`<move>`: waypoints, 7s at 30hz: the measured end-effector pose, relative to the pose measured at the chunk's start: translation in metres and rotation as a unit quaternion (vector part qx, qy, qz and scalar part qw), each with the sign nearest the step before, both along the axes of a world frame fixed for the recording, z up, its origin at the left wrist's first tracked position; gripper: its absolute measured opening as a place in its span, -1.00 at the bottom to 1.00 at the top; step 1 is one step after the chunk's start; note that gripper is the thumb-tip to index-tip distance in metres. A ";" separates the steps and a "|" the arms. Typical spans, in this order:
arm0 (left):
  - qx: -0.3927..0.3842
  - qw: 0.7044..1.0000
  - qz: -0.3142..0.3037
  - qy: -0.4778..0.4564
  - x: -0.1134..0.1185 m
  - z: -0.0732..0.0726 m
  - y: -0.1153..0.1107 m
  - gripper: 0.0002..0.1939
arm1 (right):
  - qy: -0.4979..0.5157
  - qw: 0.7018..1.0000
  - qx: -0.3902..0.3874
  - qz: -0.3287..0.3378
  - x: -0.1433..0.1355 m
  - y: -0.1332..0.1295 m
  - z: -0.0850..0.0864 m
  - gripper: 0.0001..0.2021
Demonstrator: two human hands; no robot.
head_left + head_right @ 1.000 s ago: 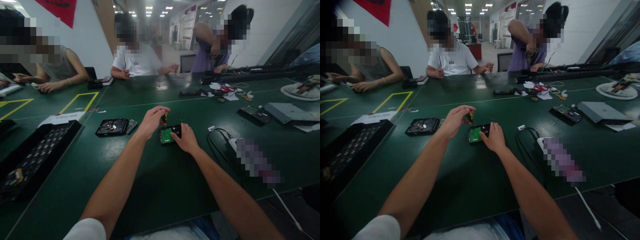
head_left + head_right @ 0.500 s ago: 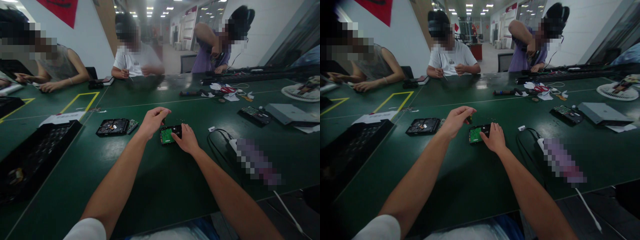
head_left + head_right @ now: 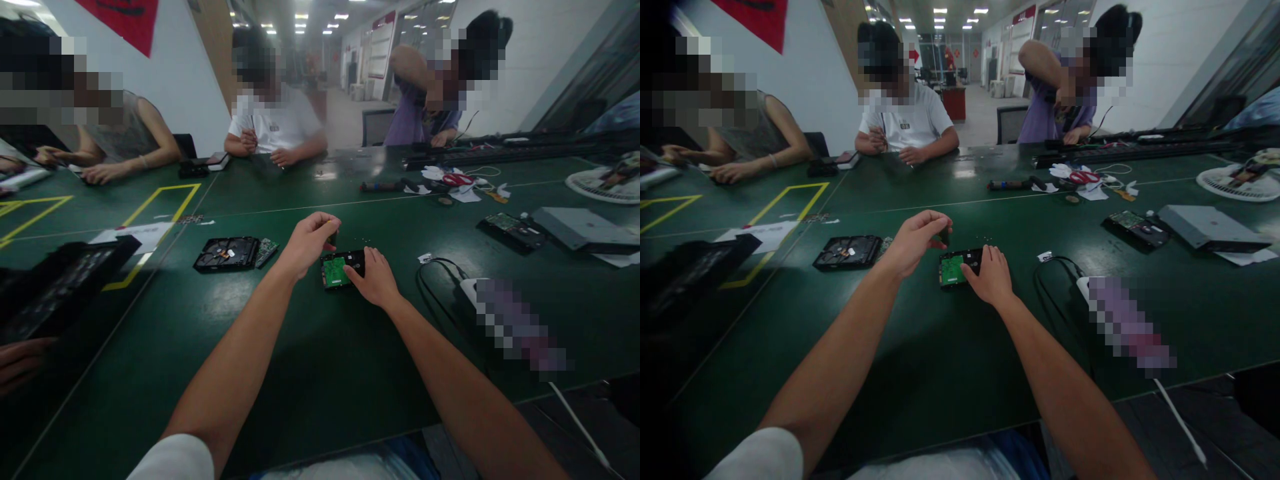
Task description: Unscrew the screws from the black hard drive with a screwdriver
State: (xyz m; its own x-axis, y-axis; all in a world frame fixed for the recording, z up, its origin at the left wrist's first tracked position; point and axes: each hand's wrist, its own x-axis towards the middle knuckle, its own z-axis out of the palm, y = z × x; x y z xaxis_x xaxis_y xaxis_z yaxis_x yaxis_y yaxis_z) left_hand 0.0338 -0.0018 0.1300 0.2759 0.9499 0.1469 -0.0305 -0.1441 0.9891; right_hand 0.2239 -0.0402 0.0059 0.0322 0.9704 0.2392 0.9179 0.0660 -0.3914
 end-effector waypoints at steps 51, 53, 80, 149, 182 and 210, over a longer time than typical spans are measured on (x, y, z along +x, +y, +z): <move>0.033 0.999 -0.006 0.035 -0.003 -0.004 0.004 -0.73 | -0.004 1.000 -0.008 0.001 -0.001 0.000 0.002 -0.11; 0.039 0.998 -0.008 0.044 -0.004 -0.004 0.004 -0.72 | -0.002 1.000 -0.008 0.001 0.000 0.000 0.001 -0.11; -0.034 0.998 -0.019 -0.057 0.001 0.002 -0.001 -0.85 | -0.006 1.000 0.001 0.000 0.001 0.001 0.000 -0.12; -0.029 0.998 -0.012 -0.046 -0.001 0.006 -0.003 -0.82 | -0.006 1.000 -0.003 0.001 0.001 0.001 -0.003 -0.09; 0.012 1.000 -0.007 0.025 -0.001 0.003 -0.001 -0.83 | -0.004 1.000 0.005 -0.001 0.000 0.000 -0.001 -0.11; 0.044 0.998 -0.028 0.025 -0.004 -0.004 0.003 -0.75 | -0.017 1.000 0.003 -0.002 -0.001 0.000 0.001 -0.12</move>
